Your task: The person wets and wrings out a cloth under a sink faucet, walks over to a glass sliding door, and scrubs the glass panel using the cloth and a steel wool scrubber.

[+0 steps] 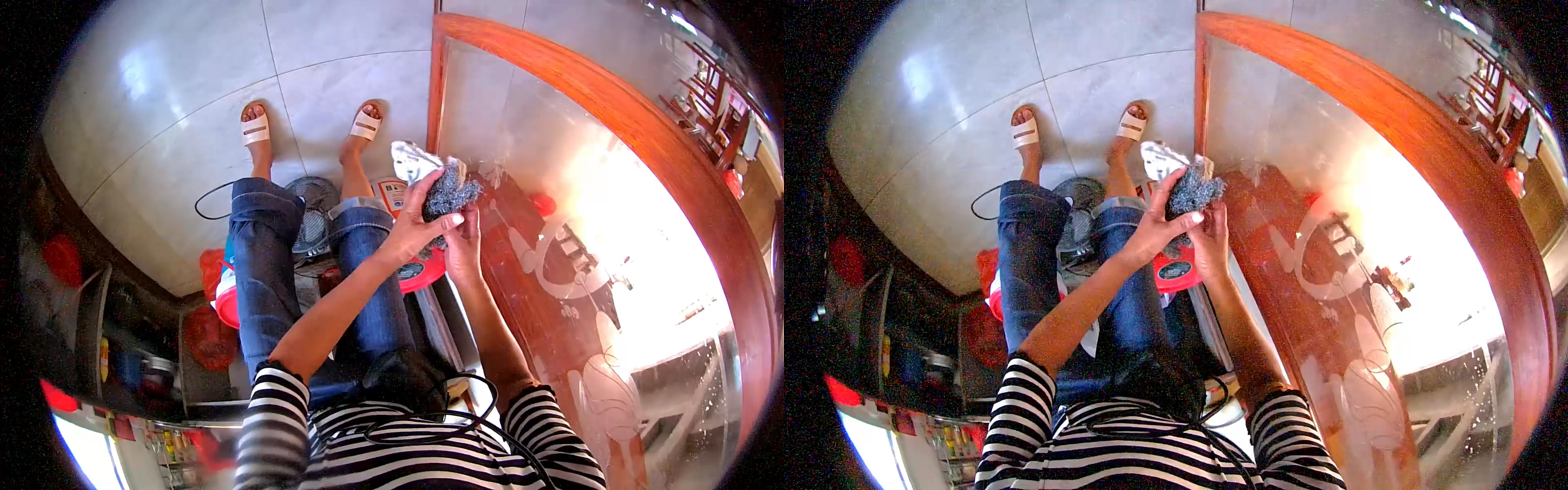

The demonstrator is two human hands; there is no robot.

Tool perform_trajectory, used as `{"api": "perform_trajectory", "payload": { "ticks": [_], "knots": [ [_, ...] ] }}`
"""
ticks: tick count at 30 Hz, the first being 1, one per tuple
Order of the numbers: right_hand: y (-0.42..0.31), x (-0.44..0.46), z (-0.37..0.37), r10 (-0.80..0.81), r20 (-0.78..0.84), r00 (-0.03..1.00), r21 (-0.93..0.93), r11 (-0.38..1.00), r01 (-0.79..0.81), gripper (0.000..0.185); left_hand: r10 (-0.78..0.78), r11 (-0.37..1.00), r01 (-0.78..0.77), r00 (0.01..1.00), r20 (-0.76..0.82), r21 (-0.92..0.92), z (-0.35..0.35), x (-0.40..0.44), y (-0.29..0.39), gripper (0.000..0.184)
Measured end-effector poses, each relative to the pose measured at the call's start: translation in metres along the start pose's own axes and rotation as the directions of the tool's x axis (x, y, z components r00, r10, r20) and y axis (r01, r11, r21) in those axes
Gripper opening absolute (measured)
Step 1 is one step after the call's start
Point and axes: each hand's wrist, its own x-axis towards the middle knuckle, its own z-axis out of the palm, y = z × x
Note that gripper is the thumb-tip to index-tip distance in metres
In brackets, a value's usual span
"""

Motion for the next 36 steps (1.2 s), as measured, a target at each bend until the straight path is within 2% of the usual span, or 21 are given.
{"api": "perform_trajectory", "payload": {
  "ticks": [2, 3, 5, 7, 8, 9, 10, 11, 12, 14, 16, 19, 22, 23, 26, 29, 30, 32, 33, 34, 36],
  "knots": [
    [-0.002, -0.003, -0.016, 0.08, 0.044, 0.996, 0.008, 0.997, -0.08, 0.039, -0.026, 0.996, 0.022, 0.999, -0.039, -0.084, 0.008, 0.002, -0.002, 0.065],
    [-0.004, -0.007, -0.026, 0.053, 0.131, 0.99, -0.047, 0.998, -0.048, 0.04, -0.072, 0.985, 0.065, 0.997, -0.041, -0.157, 0.011, 0.004, -0.004, 0.063],
    [-0.008, -0.012, -0.025, 0.003, 0.085, 0.996, 0.156, 0.988, -0.017, 0.044, -0.122, 0.95, 0.106, 0.992, -0.037, -0.292, 0.023, 0.01, -0.001, 0.056],
    [-0.022, -0.022, -0.023, -0.018, 0.02, 1.0, 0.288, 0.958, 0.011, 0.055, -0.038, 0.972, 0.031, 0.999, -0.023, -0.233, 0.041, 0.019, -0.008, 0.055],
    [-0.014, -0.028, -0.038, 0.067, -0.057, 0.996, 0.289, 0.956, -0.048, 0.055, 0.005, 0.979, -0.009, 1.0, -0.016, -0.204, 0.05, 0.026, -0.003, 0.055],
    [0.001, -0.035, -0.059, 0.151, -0.128, 0.98, 0.3, 0.948, -0.107, 0.055, 0.17, 0.983, -0.171, 0.985, -0.027, -0.061, 0.062, 0.033, 0.001, 0.052],
    [0.011, -0.042, -0.072, 0.231, -0.195, 0.953, 0.314, 0.935, -0.162, 0.055, 0.186, 0.982, -0.184, 0.982, -0.036, 0.053, 0.073, 0.042, 0.008, 0.05],
    [0.009, -0.047, -0.076, 0.252, -0.179, 0.951, 0.208, 0.955, -0.213, 0.052, 0.204, 0.967, -0.194, 0.978, -0.043, 0.164, 0.088, 0.051, 0.01, 0.048],
    [0.012, -0.055, -0.077, 0.293, -0.275, 0.916, 0.177, 0.952, -0.251, 0.048, 0.222, 0.942, -0.201, 0.974, -0.047, 0.269, 0.103, 0.06, 0.01, 0.047],
    [0.02, -0.071, -0.086, 0.268, -0.233, 0.935, 0.07, 0.963, -0.259, 0.036, 0.185, 0.934, -0.132, 0.974, -0.133, 0.333, 0.137, 0.081, -0.004, 0.043],
    [0.029, -0.077, -0.105, 0.405, -0.256, 0.878, 0.036, 0.911, -0.41, 0.032, 0.16, 0.929, -0.076, 0.964, -0.21, 0.362, 0.153, 0.099, -0.018, 0.039],
    [0.044, -0.084, -0.111, 0.35, -0.244, 0.904, -0.095, 0.92, -0.381, 0.026, 0.162, 0.908, -0.037, 0.949, -0.27, 0.417, 0.152, 0.11, -0.035, 0.037],
    [0.034, -0.072, -0.091, 0.226, -0.178, 0.958, -0.375, 0.884, -0.278, 0.02, -0.02, 0.809, 0.246, 0.92, -0.392, 0.534, 0.128, 0.142, -0.05, 0.034],
    [0.025, -0.067, -0.085, 0.285, -0.166, 0.944, -0.347, 0.879, -0.327, 0.022, -0.025, 0.812, 0.247, 0.92, -0.392, 0.529, 0.129, 0.141, -0.048, 0.035],
    [0.035, -0.065, -0.092, 0.246, -0.118, 0.962, -0.4, 0.875, -0.273, 0.027, 0.052, 0.816, 0.175, 0.927, -0.372, 0.55, 0.132, 0.135, -0.034, 0.036],
    [0.055, -0.066, -0.099, 0.197, -0.207, 0.958, -0.255, 0.935, -0.248, 0.029, 0.08, 0.804, 0.097, 0.96, -0.268, 0.586, 0.151, 0.108, -0.022, 0.034],
    [0.059, -0.067, -0.104, 0.244, -0.246, 0.938, -0.239, 0.923, -0.303, 0.029, 0.01, 0.809, 0.173, 0.952, -0.307, 0.561, 0.149, 0.111, -0.024, 0.034],
    [0.048, -0.059, -0.107, 0.321, -0.199, 0.926, -0.346, 0.861, -0.373, 0.027, -0.104, 0.811, 0.297, 0.921, -0.376, 0.504, 0.139, 0.138, -0.041, 0.035],
    [0.042, -0.056, -0.106, 0.289, -0.196, 0.937, -0.373, 0.862, -0.343, 0.026, -0.103, 0.81, 0.287, 0.929, -0.356, 0.512, 0.128, 0.151, -0.055, 0.038],
    [0.032, -0.053, -0.101, 0.26, -0.193, 0.946, -0.399, 0.86, -0.318, 0.025, -0.14, 0.768, 0.355, 0.906, -0.4, 0.533, 0.123, 0.159, -0.05, 0.038],
    [0.028, -0.048, -0.094, 0.203, -0.184, 0.962, -0.426, 0.865, -0.264, 0.023, -0.118, 0.742, 0.336, 0.917, -0.381, 0.58, 0.12, 0.163, -0.048, 0.035]
  ]
}}
